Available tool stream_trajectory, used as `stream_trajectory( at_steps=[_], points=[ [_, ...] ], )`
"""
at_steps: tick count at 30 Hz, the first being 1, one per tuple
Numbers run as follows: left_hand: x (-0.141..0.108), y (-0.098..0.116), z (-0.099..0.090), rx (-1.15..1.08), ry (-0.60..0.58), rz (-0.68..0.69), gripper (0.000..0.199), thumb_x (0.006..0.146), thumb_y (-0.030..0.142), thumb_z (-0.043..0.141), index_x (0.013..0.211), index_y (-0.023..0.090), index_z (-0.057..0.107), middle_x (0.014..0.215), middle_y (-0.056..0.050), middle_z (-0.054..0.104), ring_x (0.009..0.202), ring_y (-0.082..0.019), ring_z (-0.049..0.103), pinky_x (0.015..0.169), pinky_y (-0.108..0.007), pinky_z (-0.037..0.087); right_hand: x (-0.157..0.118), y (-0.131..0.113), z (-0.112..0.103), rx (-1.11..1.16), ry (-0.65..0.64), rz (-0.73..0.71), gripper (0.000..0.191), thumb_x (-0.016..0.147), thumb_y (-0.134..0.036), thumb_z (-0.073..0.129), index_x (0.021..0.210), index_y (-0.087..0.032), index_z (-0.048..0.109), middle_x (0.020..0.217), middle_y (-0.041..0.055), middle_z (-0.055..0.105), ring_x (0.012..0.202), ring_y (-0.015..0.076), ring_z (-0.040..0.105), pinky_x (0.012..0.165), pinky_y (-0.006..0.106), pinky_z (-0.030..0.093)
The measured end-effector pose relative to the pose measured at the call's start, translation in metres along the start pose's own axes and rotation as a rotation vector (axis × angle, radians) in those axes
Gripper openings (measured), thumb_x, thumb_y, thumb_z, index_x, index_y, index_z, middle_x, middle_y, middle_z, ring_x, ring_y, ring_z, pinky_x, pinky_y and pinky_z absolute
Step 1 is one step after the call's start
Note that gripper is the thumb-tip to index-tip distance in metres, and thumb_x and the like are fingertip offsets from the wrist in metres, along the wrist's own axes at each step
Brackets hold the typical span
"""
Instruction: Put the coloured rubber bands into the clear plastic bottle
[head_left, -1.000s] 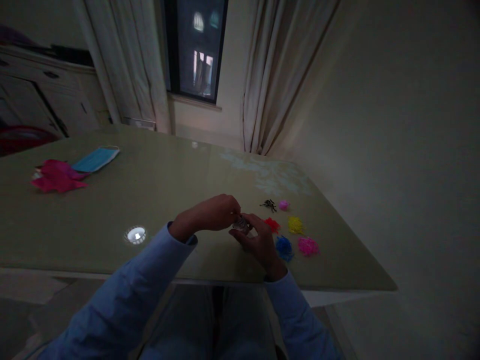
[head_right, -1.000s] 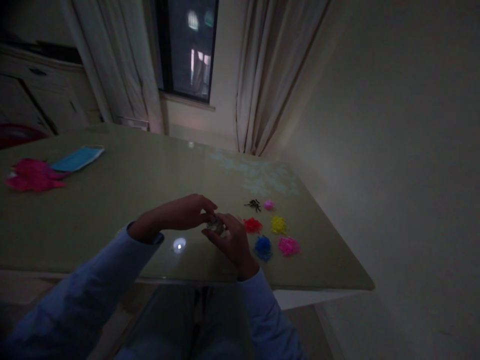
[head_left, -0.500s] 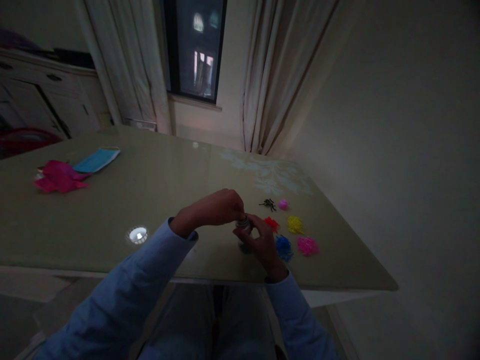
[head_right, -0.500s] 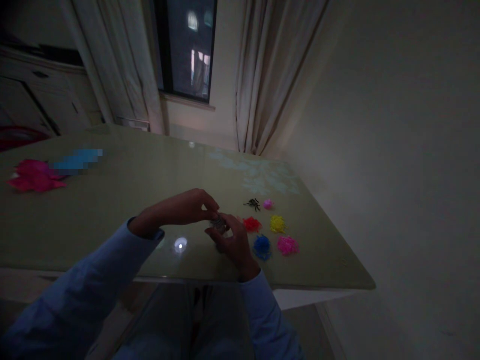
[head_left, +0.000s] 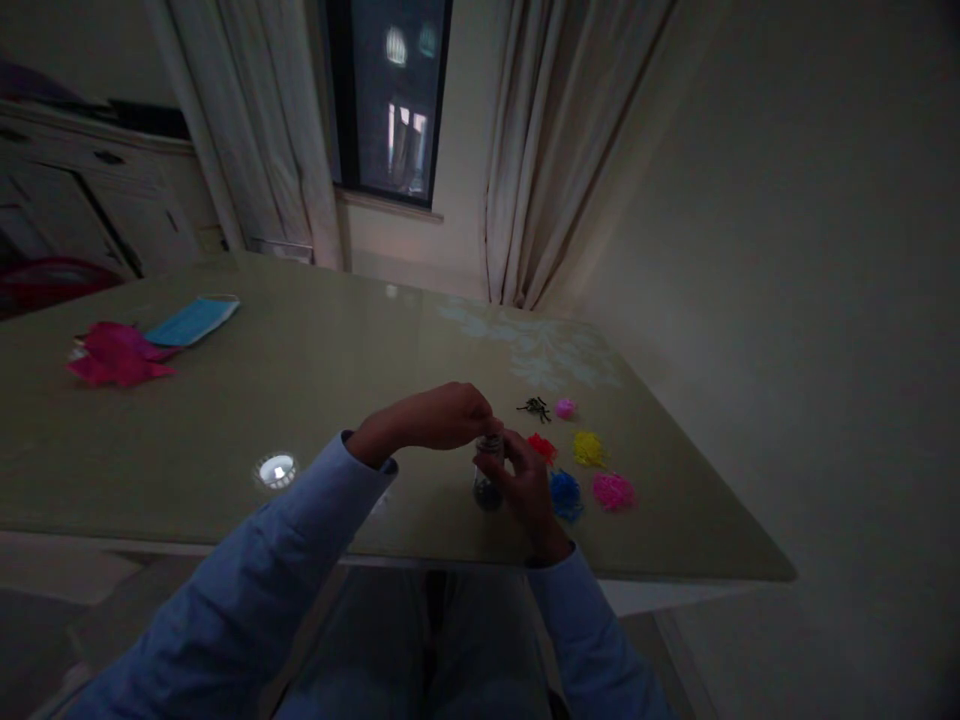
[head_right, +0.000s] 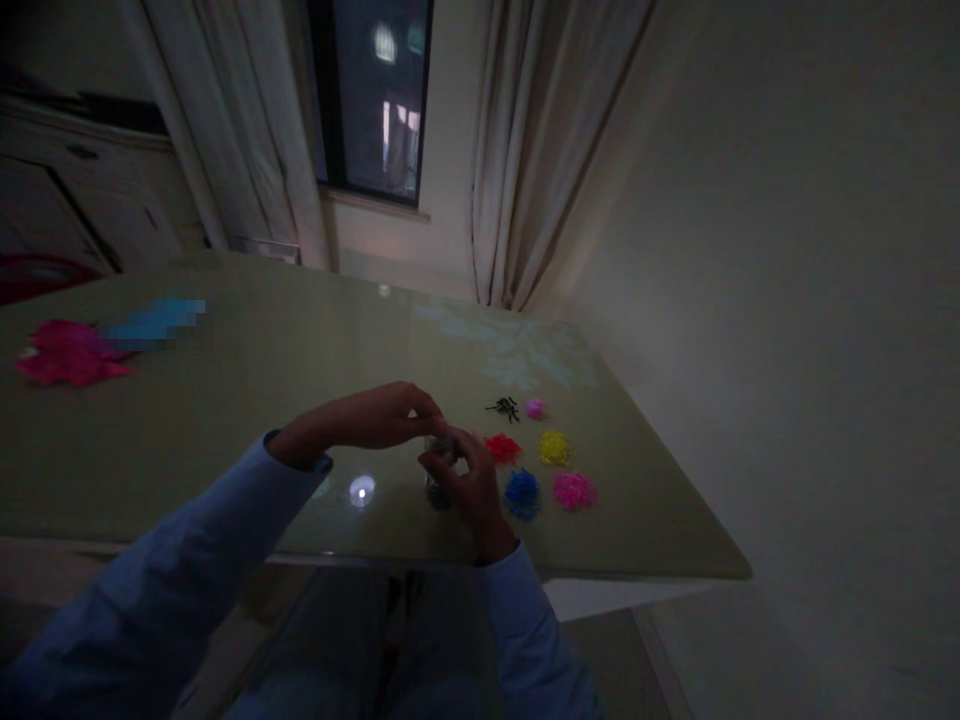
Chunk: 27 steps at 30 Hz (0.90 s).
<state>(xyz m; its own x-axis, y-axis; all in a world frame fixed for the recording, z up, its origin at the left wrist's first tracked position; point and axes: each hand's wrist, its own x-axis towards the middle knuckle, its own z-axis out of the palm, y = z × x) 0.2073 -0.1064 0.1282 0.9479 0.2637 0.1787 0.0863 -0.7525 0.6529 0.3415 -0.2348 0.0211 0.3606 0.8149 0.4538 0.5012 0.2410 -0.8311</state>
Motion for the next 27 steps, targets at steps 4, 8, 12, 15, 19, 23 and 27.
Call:
stream_trajectory(
  at_steps=[4, 8, 12, 15, 19, 23, 27],
  points=[
    [0.0, 0.003, 0.001, -0.046, -0.072, 0.013, 0.043, 0.094, 0.044, 0.048, 0.078, 0.015, 0.075, 0.07, -0.006, 0.072, 0.063, -0.013, 0.061, 0.065, -0.024, 0.043, -0.001, 0.001, -0.002, -0.006, -0.001, -0.002, 0.026, 0.082, -0.044, 0.07, 0.094, -0.021, 0.068, 0.084, 0.0038, 0.068, 0.078, 0.0192, 0.061, 0.07, 0.031, 0.05],
    [0.002, 0.005, 0.001, -0.064, -0.039, -0.007, 0.057, 0.096, 0.054, 0.041, 0.078, 0.013, 0.075, 0.072, -0.007, 0.072, 0.064, -0.014, 0.061, 0.064, -0.024, 0.043, -0.002, 0.002, -0.002, 0.018, 0.007, 0.0, 0.031, 0.082, -0.045, 0.07, 0.102, -0.021, 0.068, 0.09, 0.0057, 0.069, 0.081, 0.0206, 0.064, 0.072, 0.033, 0.053],
    [0.002, 0.007, -0.002, -0.099, -0.033, -0.01, 0.06, 0.096, 0.057, 0.04, 0.08, 0.012, 0.076, 0.072, -0.007, 0.072, 0.064, -0.014, 0.061, 0.065, -0.024, 0.043, -0.002, 0.002, -0.003, 0.016, 0.012, -0.006, 0.029, 0.082, -0.046, 0.069, 0.096, -0.021, 0.068, 0.085, 0.0051, 0.068, 0.079, 0.0206, 0.064, 0.07, 0.034, 0.053],
    [0.001, 0.007, -0.003, -0.122, -0.008, -0.006, 0.059, 0.097, 0.057, 0.038, 0.083, 0.012, 0.075, 0.076, -0.007, 0.072, 0.068, -0.014, 0.062, 0.067, -0.026, 0.045, -0.003, 0.003, -0.003, 0.043, 0.018, 0.004, 0.03, 0.082, -0.044, 0.071, 0.099, -0.021, 0.069, 0.089, 0.0058, 0.069, 0.081, 0.0209, 0.065, 0.074, 0.035, 0.054],
    [-0.008, -0.003, 0.009, -0.215, 0.167, -0.042, 0.053, 0.096, 0.056, 0.041, 0.09, 0.013, 0.071, 0.086, -0.008, 0.072, 0.076, -0.016, 0.064, 0.069, -0.028, 0.048, -0.005, 0.008, -0.002, 0.112, 0.017, 0.031, 0.036, 0.083, -0.044, 0.072, 0.11, -0.021, 0.068, 0.101, 0.0084, 0.072, 0.092, 0.0232, 0.068, 0.081, 0.037, 0.055],
    [-0.033, -0.02, 0.048, -0.505, 0.393, -0.134, 0.046, 0.095, 0.053, 0.046, 0.116, 0.016, 0.064, 0.109, -0.013, 0.071, 0.097, -0.021, 0.067, 0.079, -0.034, 0.054, -0.004, 0.009, -0.004, 0.193, 0.043, 0.036, 0.043, 0.084, -0.052, 0.069, 0.113, -0.021, 0.066, 0.104, 0.01, 0.072, 0.095, 0.0249, 0.069, 0.084, 0.039, 0.056],
    [-0.058, -0.029, 0.092, -0.573, 0.424, -0.152, 0.064, 0.085, 0.045, 0.066, 0.141, 0.024, 0.047, 0.136, -0.016, 0.061, 0.124, -0.027, 0.059, 0.098, -0.044, 0.051, -0.001, -0.002, -0.009, 0.206, 0.042, -0.009, 0.048, 0.084, -0.06, 0.066, 0.114, -0.022, 0.066, 0.113, 0.0112, 0.07, 0.104, 0.0261, 0.067, 0.089, 0.039, 0.055]
  ],
)
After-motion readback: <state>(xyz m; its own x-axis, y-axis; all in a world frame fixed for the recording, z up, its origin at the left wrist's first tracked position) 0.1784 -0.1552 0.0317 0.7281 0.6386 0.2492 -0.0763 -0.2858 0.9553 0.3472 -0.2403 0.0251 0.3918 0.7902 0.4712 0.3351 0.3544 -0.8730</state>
